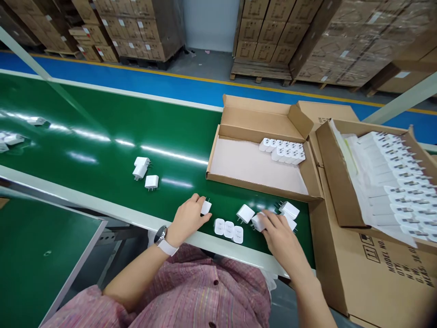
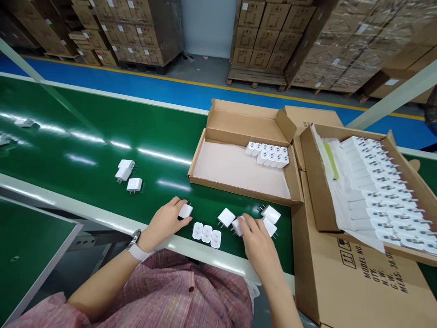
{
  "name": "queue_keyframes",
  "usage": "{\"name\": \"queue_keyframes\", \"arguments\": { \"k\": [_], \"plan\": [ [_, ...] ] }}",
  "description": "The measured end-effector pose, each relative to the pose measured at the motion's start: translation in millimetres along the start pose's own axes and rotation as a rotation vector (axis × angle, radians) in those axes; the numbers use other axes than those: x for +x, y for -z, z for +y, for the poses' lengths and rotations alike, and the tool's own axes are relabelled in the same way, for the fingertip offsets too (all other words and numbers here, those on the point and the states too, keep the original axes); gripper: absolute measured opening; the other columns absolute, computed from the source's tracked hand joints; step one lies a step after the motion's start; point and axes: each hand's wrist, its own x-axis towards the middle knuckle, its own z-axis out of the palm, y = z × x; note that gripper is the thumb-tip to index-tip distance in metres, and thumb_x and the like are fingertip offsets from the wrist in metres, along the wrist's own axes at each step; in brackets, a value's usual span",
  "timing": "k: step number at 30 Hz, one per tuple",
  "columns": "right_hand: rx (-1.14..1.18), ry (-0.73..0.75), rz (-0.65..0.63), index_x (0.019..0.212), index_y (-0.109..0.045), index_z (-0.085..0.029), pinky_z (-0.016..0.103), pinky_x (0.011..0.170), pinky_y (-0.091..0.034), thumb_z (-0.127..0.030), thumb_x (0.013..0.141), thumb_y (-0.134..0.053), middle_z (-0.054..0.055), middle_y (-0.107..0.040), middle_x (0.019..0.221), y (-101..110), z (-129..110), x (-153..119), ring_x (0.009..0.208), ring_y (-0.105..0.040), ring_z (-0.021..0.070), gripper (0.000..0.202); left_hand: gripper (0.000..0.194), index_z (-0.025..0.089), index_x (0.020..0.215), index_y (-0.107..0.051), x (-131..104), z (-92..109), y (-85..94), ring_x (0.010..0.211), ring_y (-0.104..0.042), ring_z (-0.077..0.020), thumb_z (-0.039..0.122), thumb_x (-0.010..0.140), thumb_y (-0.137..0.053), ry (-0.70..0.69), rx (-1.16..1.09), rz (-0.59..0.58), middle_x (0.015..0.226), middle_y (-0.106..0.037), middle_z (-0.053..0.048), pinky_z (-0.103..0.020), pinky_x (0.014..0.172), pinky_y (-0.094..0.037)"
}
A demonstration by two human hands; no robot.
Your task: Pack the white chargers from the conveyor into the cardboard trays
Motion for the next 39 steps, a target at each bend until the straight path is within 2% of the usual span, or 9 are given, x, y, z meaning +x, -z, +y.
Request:
{"name": "queue_keyframes", "arguments": {
  "k": [5,8,11,15,22,26,30,33,39],
  "plan": [
    [0.507,-0.164,-0.062,0.132,-0.058,-0.026,0.039,0.078,-0.063,-0.037,0.099,-0.057,0.013,-0.062,0.132,2.6,3.5,-30.6,0.093,-0.068,0.0239,0.035,0.038,0.022,0.121,-0.063,-8.4,-8.0,3.7,0.086,-0.069,-0.0196,0.012,0.084,-0.062,-0.249,-0.339,-0.158,0.1,-0.069,-0.002,-0.029,0.078,-0.054],
    [0.712,-0.194,-0.124,0.132,-0.059,-0.026,0.035,0.077,-0.063,-0.033,0.098,-0.057,0.012,-0.061,0.132,-10.0,-20.6,-32.6,0.094,-0.07,0.0218,0.036,0.039,0.022,0.122,-0.061,-15.7,-5.8,-1.5,0.08,-0.067,-0.0178,0.011,0.085,-0.06,-0.325,-0.434,-0.22,0.095,-0.069,-0.001,-0.028,0.074,-0.054],
    [0.757,-0.182,-0.112,0.138,-0.056,-0.025,0.034,0.077,-0.062,-0.025,0.097,-0.052,0.014,-0.057,0.137,-25.6,-49.2,-21.8,0.09,-0.069,0.0193,0.041,0.045,0.023,0.129,-0.058,-16.3,-3.1,-4.7,0.1,-0.068,-0.0221,0.008,0.087,-0.058,-0.354,-0.349,-0.154,0.117,-0.07,-0.005,-0.035,0.087,-0.054],
    [0.639,-0.07,-0.032,0.149,-0.049,-0.026,0.035,0.081,-0.06,-0.013,0.093,-0.043,0.014,-0.053,0.138,-28.0,-59.6,-5.1,0.088,-0.066,0.0179,0.058,0.059,0.026,0.143,-0.049,-15.1,-12.5,3.8,0.118,-0.065,-0.0273,0.016,0.087,-0.066,-0.303,-0.207,-0.13,0.138,-0.062,-0.009,-0.039,0.093,-0.056],
    [-0.031,-0.082,-0.024,0.143,-0.056,-0.029,0.054,0.086,-0.054,-0.011,0.092,-0.046,0.013,-0.062,0.136,6.2,-1.5,9.0,0.108,-0.057,0.0359,0.055,0.099,0.035,0.159,-0.031,-11.3,4.4,5.3,0.132,-0.055,-0.0352,0.045,0.077,-0.088,-0.356,0.111,-0.151,0.16,-0.04,-0.012,-0.041,0.088,-0.059],
    [0.269,-0.16,-0.115,0.131,-0.055,-0.024,0.045,0.084,-0.056,-0.024,0.097,-0.051,0.012,-0.067,0.116,14.5,8.0,-11.9,0.097,-0.062,0.0285,0.035,0.088,0.034,0.151,-0.043,0.7,37.1,-3.0,0.126,-0.057,-0.0332,0.055,0.078,-0.087,-0.472,0.234,-0.157,0.157,-0.044,-0.013,-0.033,0.077,-0.058],
    [0.513,-0.225,-0.221,0.142,-0.045,-0.025,0.037,0.078,-0.058,-0.032,0.098,-0.052,0.008,-0.067,0.112,11.1,-11.6,-29.5,0.084,-0.064,0.021,0.045,0.055,0.027,0.129,-0.062,12.8,50.3,-12.2,0.112,-0.061,-0.0298,0.047,0.083,-0.085,-0.537,0.194,-0.186,0.137,-0.058,-0.013,-0.028,0.067,-0.052],
    [0.332,-0.202,-0.113,0.149,-0.043,-0.027,0.037,0.07,-0.058,-0.044,0.096,-0.057,0.013,-0.063,0.133,7.3,-29.1,-25.6,0.103,-0.064,0.0282,0.057,0.043,0.023,0.119,-0.066,19.3,43.1,-16.4,0.103,-0.062,-0.0265,0.046,0.086,-0.083,-0.494,-0.123,-0.223,0.12,-0.064,-0.01,-0.029,0.07,-0.05],
    [0.078,-0.072,0.029,0.134,-0.063,-0.024,0.033,0.06,-0.053,-0.057,0.094,-0.063,0.015,-0.069,0.126,-4.6,-44.7,-8.4,0.105,-0.062,0.0319,0.052,0.068,0.014,0.101,-0.063,24.3,29.0,-7.5,0.059,-0.046,-0.0099,0.081,0.09,-0.054,-0.016,-1.444,-0.325,0.074,-0.05,0.002,-0.023,0.054,-0.041]
  ]
}}
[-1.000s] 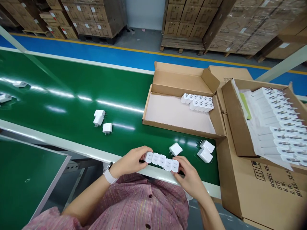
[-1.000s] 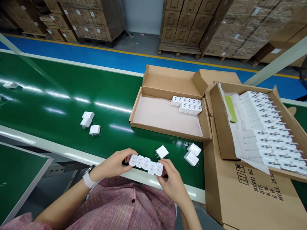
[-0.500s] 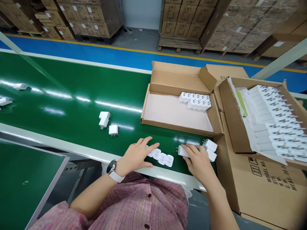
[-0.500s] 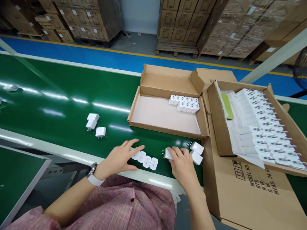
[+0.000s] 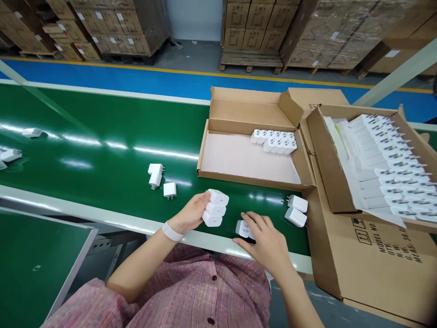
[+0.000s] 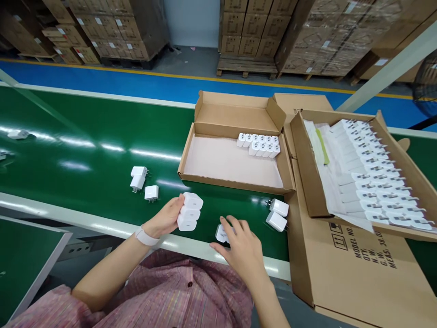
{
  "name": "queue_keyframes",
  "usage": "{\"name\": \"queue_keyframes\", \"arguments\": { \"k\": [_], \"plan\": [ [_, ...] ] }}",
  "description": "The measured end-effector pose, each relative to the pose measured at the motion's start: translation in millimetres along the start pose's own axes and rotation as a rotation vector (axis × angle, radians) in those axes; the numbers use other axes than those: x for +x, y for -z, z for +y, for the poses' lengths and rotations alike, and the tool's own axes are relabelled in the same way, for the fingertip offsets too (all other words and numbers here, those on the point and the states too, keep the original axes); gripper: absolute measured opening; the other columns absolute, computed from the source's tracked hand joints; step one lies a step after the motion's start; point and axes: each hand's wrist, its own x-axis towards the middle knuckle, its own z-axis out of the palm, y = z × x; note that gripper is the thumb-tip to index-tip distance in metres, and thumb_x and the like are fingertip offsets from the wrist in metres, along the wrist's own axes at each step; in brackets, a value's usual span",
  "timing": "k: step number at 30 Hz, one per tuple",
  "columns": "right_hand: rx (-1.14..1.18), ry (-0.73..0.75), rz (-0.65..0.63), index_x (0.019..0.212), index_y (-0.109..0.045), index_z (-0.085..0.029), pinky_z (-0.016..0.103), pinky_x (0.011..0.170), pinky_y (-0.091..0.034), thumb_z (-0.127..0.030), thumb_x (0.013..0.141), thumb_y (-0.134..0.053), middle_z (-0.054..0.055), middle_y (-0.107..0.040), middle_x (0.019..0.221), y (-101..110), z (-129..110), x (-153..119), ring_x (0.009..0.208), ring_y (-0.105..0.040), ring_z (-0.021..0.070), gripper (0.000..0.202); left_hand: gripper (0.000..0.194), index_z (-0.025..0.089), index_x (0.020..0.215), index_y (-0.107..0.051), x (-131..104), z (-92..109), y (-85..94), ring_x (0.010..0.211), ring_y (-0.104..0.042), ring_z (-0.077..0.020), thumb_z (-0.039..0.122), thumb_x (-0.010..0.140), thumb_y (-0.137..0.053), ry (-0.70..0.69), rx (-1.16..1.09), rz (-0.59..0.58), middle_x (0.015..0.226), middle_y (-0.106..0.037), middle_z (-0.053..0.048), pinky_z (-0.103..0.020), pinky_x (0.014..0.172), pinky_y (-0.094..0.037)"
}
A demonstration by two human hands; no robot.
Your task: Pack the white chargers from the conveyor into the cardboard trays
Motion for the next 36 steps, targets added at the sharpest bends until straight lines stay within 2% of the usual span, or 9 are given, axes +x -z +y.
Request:
{"name": "queue_keyframes", "arguments": {
  "k": [3,6,10,13,18,21,25,31,36],
  "plan": [
    [0.161,-0.148,0.051,0.117,-0.07,-0.019,0.031,0.059,-0.049,-0.064,0.097,-0.058,0.015,-0.074,0.104,-7.3,2.3,3.2,0.091,-0.064,0.0285,0.051,0.064,0.016,0.094,-0.06,0.8,4.2,-1.7,0.05,-0.039,-0.0068,0.079,0.086,-0.063,0.109,-0.287,-0.021,0.067,-0.041,0.006,-0.019,0.045,-0.038],
    [0.645,-0.42,0.111,0.11,-0.07,-0.019,0.032,0.058,-0.05,-0.078,0.087,-0.061,0.011,-0.072,0.089,-10.9,10.6,9.0,0.075,-0.064,0.0245,0.064,0.065,0.017,0.098,-0.06,3.6,6.4,-4.6,0.051,-0.047,-0.0089,0.081,0.085,-0.062,0.143,-0.305,-0.018,0.07,-0.047,0.004,-0.019,0.042,-0.041],
    [1.387,-0.606,0.085,0.112,-0.067,-0.018,0.031,0.049,-0.047,-0.094,0.077,-0.054,0.007,-0.067,0.076,-18.8,20.6,23.0,0.058,-0.059,0.0204,0.085,0.071,0.015,0.1,-0.061,15.9,17.3,-6.7,0.054,-0.047,-0.009,0.084,0.083,-0.062,0.083,-0.178,-0.026,0.071,-0.047,0.003,-0.02,0.045,-0.04],
    [1.541,-0.602,0.071,0.111,-0.067,-0.019,0.029,0.047,-0.045,-0.091,0.075,-0.063,0.006,-0.066,0.075,-27.7,23.9,30.1,0.056,-0.058,0.0188,0.081,0.073,0.013,0.101,-0.063,44.9,39.0,-5.0,0.061,-0.051,-0.0117,0.084,0.087,-0.055,-0.075,0.117,0.011,0.076,-0.052,0.0,-0.023,0.054,-0.044],
    [1.443,-0.505,0.122,0.103,-0.069,-0.018,0.027,0.047,-0.042,-0.087,0.073,-0.069,0.004,-0.066,0.074,-32.5,23.4,29.5,0.056,-0.055,0.0167,0.075,0.046,0.018,0.117,-0.065,141.7,84.8,0.3,0.104,-0.06,-0.0254,0.057,0.093,-0.071,-0.53,1.137,0.172,0.109,-0.062,-0.008,-0.035,0.09,-0.05],
    [1.253,-0.439,0.197,0.102,-0.07,-0.019,0.027,0.051,-0.047,-0.081,0.077,-0.071,0.005,-0.069,0.079,-30.0,20.0,28.5,0.062,-0.059,0.0184,0.066,0.041,0.017,0.123,-0.063,205.1,97.9,-1.6,0.115,-0.056,-0.0289,0.047,0.097,-0.07,-0.527,1.598,0.16,0.118,-0.06,-0.012,-0.036,0.089,-0.05],
    [0.874,-0.304,0.313,0.109,-0.07,-0.021,0.032,0.062,-0.055,-0.066,0.085,-0.072,0.008,-0.072,0.093,-30.6,12.3,28.4,0.075,-0.066,0.0224,0.05,0.035,0.016,0.119,-0.064,263.9,97.5,-8.8,0.117,-0.053,-0.0302,0.044,0.098,-0.068,-0.479,1.817,0.116,0.127,-0.057,-0.017,-0.035,0.08,-0.052],
    [0.315,-0.016,0.315,0.116,-0.067,-0.021,0.034,0.063,-0.052,-0.048,0.096,-0.068,0.013,-0.072,0.101,-38.0,-5.0,30.8,0.087,-0.065,0.0266,0.034,0.048,0.022,0.127,-0.064,293.8,86.5,-15.3,0.132,-0.045,-0.0379,0.039,0.086,-0.083,-0.495,1.866,0.079,0.158,-0.039,-0.02,-0.042,0.083,-0.056],
    [0.072,0.038,0.23,0.112,-0.069,-0.022,0.031,0.05,-0.042,-0.049,0.093,-0.073,0.012,-0.07,0.097,-39.6,-12.6,41.3,0.084,-0.061,0.0259,0.033,0.061,0.022,0.148,-0.049,281.3,91.2,-14.0,0.139,-0.041,-0.0421,0.041,0.094,-0.072,-0.499,1.833,0.252,0.164,-0.034,-0.021,-0.047,0.089,-0.057]
  ]
}}
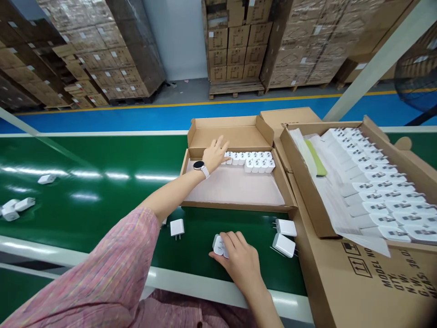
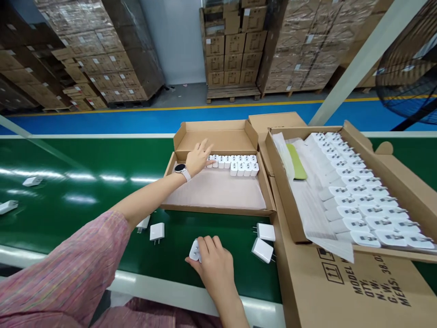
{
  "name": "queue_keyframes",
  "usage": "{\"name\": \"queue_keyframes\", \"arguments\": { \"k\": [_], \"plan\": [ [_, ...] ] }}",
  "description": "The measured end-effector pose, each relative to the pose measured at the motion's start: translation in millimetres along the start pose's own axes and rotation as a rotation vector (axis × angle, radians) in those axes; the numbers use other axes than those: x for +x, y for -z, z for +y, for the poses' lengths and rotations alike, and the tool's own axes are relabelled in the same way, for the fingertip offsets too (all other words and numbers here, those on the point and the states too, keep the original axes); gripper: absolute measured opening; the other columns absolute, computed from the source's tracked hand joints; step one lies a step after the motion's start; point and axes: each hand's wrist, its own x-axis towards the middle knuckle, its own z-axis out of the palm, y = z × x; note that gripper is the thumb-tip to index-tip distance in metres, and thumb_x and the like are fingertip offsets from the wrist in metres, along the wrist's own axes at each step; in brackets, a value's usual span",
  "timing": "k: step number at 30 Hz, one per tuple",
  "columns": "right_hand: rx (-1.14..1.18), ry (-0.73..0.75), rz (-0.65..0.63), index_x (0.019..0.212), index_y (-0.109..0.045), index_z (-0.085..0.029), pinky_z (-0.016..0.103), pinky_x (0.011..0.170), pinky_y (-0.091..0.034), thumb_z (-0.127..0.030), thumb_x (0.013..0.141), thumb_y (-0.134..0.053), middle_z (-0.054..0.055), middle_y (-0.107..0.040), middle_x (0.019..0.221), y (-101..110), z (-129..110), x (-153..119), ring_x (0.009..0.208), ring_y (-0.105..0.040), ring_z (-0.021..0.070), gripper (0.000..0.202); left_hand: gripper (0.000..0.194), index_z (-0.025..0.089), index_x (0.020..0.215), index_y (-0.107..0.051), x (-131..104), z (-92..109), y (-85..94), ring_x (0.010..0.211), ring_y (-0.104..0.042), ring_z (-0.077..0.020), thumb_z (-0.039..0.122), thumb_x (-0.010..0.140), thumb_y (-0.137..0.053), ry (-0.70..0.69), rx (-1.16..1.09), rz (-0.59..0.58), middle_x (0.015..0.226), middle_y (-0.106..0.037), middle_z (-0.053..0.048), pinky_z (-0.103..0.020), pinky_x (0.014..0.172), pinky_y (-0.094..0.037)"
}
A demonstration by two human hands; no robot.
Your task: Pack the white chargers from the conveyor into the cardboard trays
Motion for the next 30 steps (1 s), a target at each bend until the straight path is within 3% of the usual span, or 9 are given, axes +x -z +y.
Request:
{"name": "queue_keyframes", "arguments": {
  "k": [4,7,11,13,15,18,21,25,30],
  "plan": [
    [-0.051,-0.021,0.013,0.112,-0.068,-0.022,0.032,0.051,-0.04,-0.049,0.096,-0.07,0.011,-0.069,0.096,-2.5,3.8,3.2,0.085,-0.059,0.0262,0.032,0.041,0.017,0.139,-0.055,-30.9,-13.9,31.2,0.135,-0.048,-0.0354,0.035,0.102,-0.057,-0.001,-0.082,0.117,0.149,-0.051,-0.02,-0.045,0.1,-0.052],
    [-0.093,-0.036,0.024,0.113,-0.068,-0.022,0.033,0.053,-0.042,-0.05,0.1,-0.063,0.012,-0.07,0.098,-0.5,10.2,1.3,0.086,-0.059,0.026,0.031,0.03,0.016,0.124,-0.063,-82.2,-23.6,62.0,0.113,-0.063,-0.0278,0.035,0.104,-0.051,-0.021,-0.234,0.125,0.123,-0.066,-0.014,-0.04,0.094,-0.052],
    [-0.075,0.006,-0.024,0.112,-0.069,-0.021,0.031,0.054,-0.041,-0.053,0.1,-0.062,0.012,-0.07,0.101,7.9,19.4,1.9,0.089,-0.059,0.0259,0.035,0.03,0.021,0.114,-0.067,-177.3,-23.4,91.3,0.088,-0.068,-0.0216,0.045,0.096,-0.065,-0.141,-0.385,-0.195,0.103,-0.071,-0.006,-0.032,0.078,-0.052],
    [-0.06,0.003,-0.034,0.112,-0.069,-0.022,0.031,0.055,-0.041,-0.056,0.1,-0.06,0.011,-0.07,0.102,12.0,21.0,4.4,0.09,-0.06,0.0259,0.037,0.03,0.025,0.119,-0.068,-218.6,-18.7,93.3,0.102,-0.068,-0.0249,0.032,0.09,-0.071,-0.279,-0.389,-0.398,0.12,-0.07,-0.007,-0.033,0.083,-0.052],
    [-0.058,-0.003,-0.035,0.113,-0.068,-0.022,0.032,0.056,-0.041,-0.058,0.102,-0.056,0.011,-0.071,0.102,14.5,20.1,7.3,0.09,-0.06,0.0256,0.04,0.036,0.026,0.121,-0.068,-246.3,-12.6,87.0,0.112,-0.064,-0.0272,0.012,0.088,-0.065,-0.34,-0.343,-0.459,0.132,-0.067,-0.008,-0.035,0.09,-0.052],
    [-0.066,0.011,-0.036,0.113,-0.068,-0.021,0.032,0.056,-0.042,-0.059,0.103,-0.052,0.011,-0.071,0.102,14.9,15.9,10.5,0.09,-0.06,0.0255,0.043,0.038,0.022,0.118,-0.067,-263.6,-3.3,70.4,0.112,-0.064,-0.0266,0.001,0.091,-0.051,-0.294,-0.317,-0.444,0.128,-0.068,-0.011,-0.037,0.097,-0.05],
    [-0.076,0.037,-0.036,0.112,-0.068,-0.021,0.031,0.055,-0.042,-0.059,0.1,-0.058,0.011,-0.07,0.101,12.4,9.0,11.1,0.091,-0.06,0.0257,0.041,0.026,0.021,0.121,-0.063,-270.4,5.9,56.7,0.108,-0.067,-0.0267,0.015,0.095,-0.062,-0.173,-0.456,-0.427,0.118,-0.069,-0.01,-0.037,0.096,-0.052],
    [-0.145,0.052,-0.103,0.113,-0.069,-0.021,0.03,0.058,-0.046,-0.049,0.093,-0.074,0.011,-0.069,0.104,7.7,-1.5,10.2,0.096,-0.06,0.0262,0.035,0.046,0.022,0.134,-0.055,-285.5,16.1,47.8,0.103,-0.071,-0.0246,0.018,0.091,-0.069,-0.095,-0.66,-0.361,0.126,-0.067,-0.01,-0.037,0.093,-0.057],
    [-0.255,0.017,-0.273,0.131,-0.066,-0.025,0.029,0.056,-0.045,-0.047,0.089,-0.079,0.01,-0.068,0.116,7.8,-2.4,14.3,0.1,-0.059,0.0269,0.049,0.059,0.022,0.142,-0.051,-289.7,3.5,46.2,0.133,-0.055,-0.0314,0.001,0.087,-0.054,-0.083,-0.39,-0.177,0.141,-0.058,-0.014,-0.05,0.111,-0.049]
  ]
}}
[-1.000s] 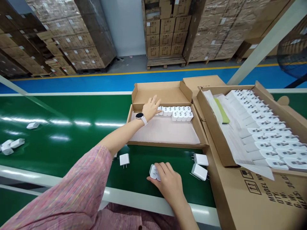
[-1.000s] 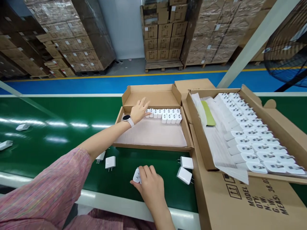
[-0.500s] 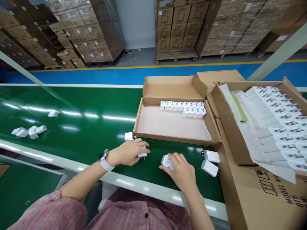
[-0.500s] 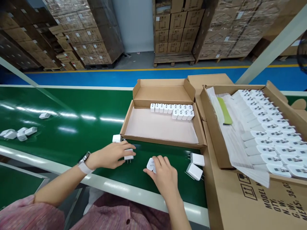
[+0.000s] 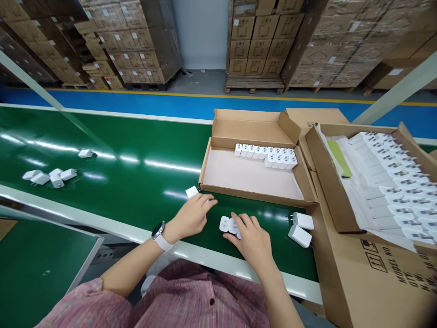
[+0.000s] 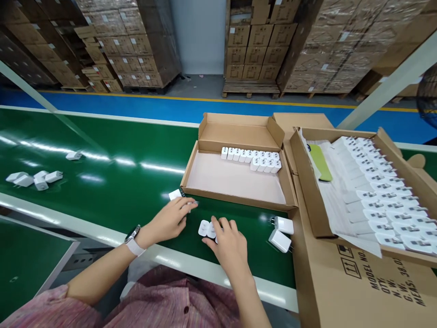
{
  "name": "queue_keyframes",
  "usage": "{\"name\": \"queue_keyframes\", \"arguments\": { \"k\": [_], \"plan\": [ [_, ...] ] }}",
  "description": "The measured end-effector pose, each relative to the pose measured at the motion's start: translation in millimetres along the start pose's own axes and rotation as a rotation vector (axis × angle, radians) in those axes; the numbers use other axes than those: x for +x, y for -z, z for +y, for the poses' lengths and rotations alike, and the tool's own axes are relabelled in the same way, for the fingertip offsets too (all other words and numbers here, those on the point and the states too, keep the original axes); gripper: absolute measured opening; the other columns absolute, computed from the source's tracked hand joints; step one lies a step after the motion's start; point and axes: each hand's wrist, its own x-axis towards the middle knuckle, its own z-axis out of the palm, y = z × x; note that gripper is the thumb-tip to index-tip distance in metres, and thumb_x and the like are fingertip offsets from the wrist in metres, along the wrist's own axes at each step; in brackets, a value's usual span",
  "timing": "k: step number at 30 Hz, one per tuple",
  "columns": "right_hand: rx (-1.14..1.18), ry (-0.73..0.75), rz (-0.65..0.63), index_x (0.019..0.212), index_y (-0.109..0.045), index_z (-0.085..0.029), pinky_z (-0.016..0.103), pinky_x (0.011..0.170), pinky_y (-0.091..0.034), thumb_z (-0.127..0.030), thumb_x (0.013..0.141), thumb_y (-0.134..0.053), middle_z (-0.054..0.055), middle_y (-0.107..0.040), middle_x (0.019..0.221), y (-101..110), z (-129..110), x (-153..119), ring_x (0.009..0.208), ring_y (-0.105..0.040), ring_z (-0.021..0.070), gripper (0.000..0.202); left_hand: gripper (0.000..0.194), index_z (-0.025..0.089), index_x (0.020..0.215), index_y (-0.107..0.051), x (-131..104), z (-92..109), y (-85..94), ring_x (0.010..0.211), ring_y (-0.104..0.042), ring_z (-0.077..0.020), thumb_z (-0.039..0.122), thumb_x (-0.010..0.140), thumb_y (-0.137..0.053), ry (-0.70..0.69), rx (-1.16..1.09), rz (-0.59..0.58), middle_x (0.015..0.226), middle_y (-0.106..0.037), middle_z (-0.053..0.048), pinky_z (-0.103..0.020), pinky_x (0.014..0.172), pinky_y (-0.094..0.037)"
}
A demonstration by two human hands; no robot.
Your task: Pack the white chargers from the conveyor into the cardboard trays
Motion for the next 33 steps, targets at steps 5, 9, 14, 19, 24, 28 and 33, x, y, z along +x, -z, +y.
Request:
{"name": "queue_keyframes", "arguments": {
  "k": [5,9,14,19,24,28,33],
  "plan": [
    [-0.063,-0.024,-0.113,0.134,-0.064,-0.031,0.028,0.052,-0.036,-0.054,0.096,-0.068,0.01,-0.067,0.12,11.9,-0.6,5.1,0.097,-0.06,0.0262,0.045,0.043,0.021,0.135,-0.056,8.3,-19.9,3.8,0.123,-0.06,-0.0317,0.014,0.093,-0.063,0.044,0.039,-0.005,0.132,-0.061,-0.014,-0.05,0.105,-0.052],
    [-0.092,-0.019,-0.155,0.128,-0.066,-0.031,0.029,0.054,-0.033,-0.048,0.099,-0.066,0.007,-0.068,0.114,21.6,-1.3,6.0,0.093,-0.061,0.0241,0.034,0.032,0.02,0.132,-0.062,8.3,-18.2,2.1,0.111,-0.066,-0.0265,0.034,0.104,-0.054,0.059,-0.224,-0.041,0.122,-0.066,-0.012,-0.043,0.1,-0.055],
    [-0.085,-0.014,-0.169,0.125,-0.067,-0.03,0.029,0.055,-0.033,-0.048,0.099,-0.066,0.006,-0.069,0.114,25.4,3.5,5.7,0.093,-0.061,0.0242,0.031,0.036,0.021,0.125,-0.07,2.6,-4.5,-7.9,0.116,-0.067,-0.0238,0.036,0.108,-0.042,0.03,-0.409,-0.05,0.131,-0.066,-0.011,-0.038,0.1,-0.055],
    [-0.068,0.005,-0.175,0.124,-0.067,-0.03,0.03,0.056,-0.032,-0.047,0.097,-0.07,0.005,-0.07,0.113,24.1,-10.9,12.5,0.093,-0.061,0.0237,0.032,0.028,0.018,0.105,-0.071,4.9,-7.9,-13.7,0.096,-0.07,-0.0244,0.038,0.104,-0.052,0.347,-0.155,0.377,0.109,-0.069,-0.012,-0.037,0.085,-0.057],
    [-0.06,-0.044,-0.155,0.122,-0.067,-0.028,0.03,0.054,-0.028,-0.049,0.099,-0.067,0.005,-0.07,0.112,21.2,-24.2,19.7,0.093,-0.061,0.0232,0.031,0.026,0.015,0.104,-0.067,10.4,-20.8,-3.5,0.092,-0.07,-0.0299,0.033,0.087,-0.075,0.495,0.006,0.235,0.095,-0.07,-0.01,-0.038,0.08,-0.056],
    [-0.039,-0.115,-0.115,0.123,-0.066,-0.027,0.029,0.053,-0.028,-0.05,0.102,-0.06,0.007,-0.07,0.112,17.5,-16.9,18.1,0.094,-0.062,0.0232,0.032,0.019,0.019,0.103,-0.066,5.7,-26.9,2.6,0.085,-0.07,-0.0245,0.02,0.084,-0.068,0.387,-0.13,0.082,0.092,-0.071,-0.005,-0.033,0.077,-0.054],
    [0.011,-0.163,-0.097,0.13,-0.063,-0.027,0.028,0.053,-0.035,-0.052,0.102,-0.057,0.009,-0.069,0.117,13.8,-2.3,17.7,0.098,-0.062,0.0261,0.038,0.048,0.021,0.133,-0.054,3.6,-28.2,2.5,0.085,-0.07,-0.0205,0.021,0.086,-0.065,0.188,-0.355,-0.049,0.105,-0.069,-0.004,-0.032,0.078,-0.057]
  ]
}}
